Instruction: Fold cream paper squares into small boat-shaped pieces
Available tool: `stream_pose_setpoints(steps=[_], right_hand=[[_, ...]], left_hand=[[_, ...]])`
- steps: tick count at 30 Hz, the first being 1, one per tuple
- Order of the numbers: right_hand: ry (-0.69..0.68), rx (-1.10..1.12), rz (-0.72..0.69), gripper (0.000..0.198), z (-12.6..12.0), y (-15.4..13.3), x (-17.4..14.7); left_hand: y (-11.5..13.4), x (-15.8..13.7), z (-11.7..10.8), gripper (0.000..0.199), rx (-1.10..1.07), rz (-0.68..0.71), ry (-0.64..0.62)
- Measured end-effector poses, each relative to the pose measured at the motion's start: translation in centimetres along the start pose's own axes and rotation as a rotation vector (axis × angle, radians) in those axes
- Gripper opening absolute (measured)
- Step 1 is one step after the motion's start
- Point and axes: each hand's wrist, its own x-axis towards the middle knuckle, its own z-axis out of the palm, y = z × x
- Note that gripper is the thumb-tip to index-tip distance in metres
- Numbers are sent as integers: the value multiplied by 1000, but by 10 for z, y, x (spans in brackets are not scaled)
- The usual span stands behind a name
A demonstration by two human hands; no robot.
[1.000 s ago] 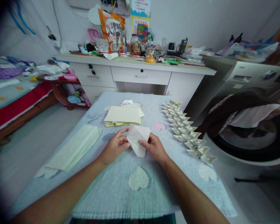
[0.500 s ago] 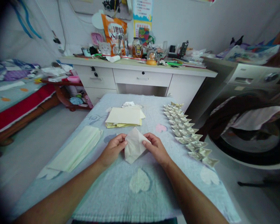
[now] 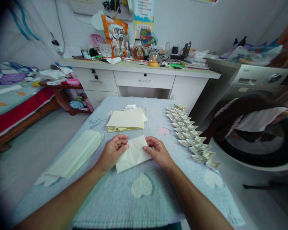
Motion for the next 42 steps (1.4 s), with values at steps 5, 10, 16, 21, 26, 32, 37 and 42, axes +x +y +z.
stream_pose_setpoints(steps=[5, 10, 16, 21, 26, 32, 37, 42], right_hand=[[110, -261, -31, 26, 4, 2, 1], [221, -698, -76, 31, 6, 10, 1], [235, -967, -45, 28, 10, 11, 2], [137, -1137, -166, 12, 13, 10, -1], [43, -1276, -270, 19, 13, 10, -6], [-47, -1391, -311, 25, 15, 5, -9], [-102, -1432, -329, 33, 17, 3, -11], [-121, -1449, -336, 29, 18, 2, -12]], left_hand=[[-5, 1, 3, 25, 171, -33, -103], [-6, 2, 6, 16, 363, 11, -87], [-7, 1, 8, 4, 545, 61, -94], [-5, -1, 10, 4, 752, 118, -91], [-8, -1, 10, 7, 849, 217, -105], [-9, 0, 9, 6, 892, 300, -108], [-10, 3, 6, 10, 897, 352, -122], [-13, 3, 5, 16, 905, 355, -145]])
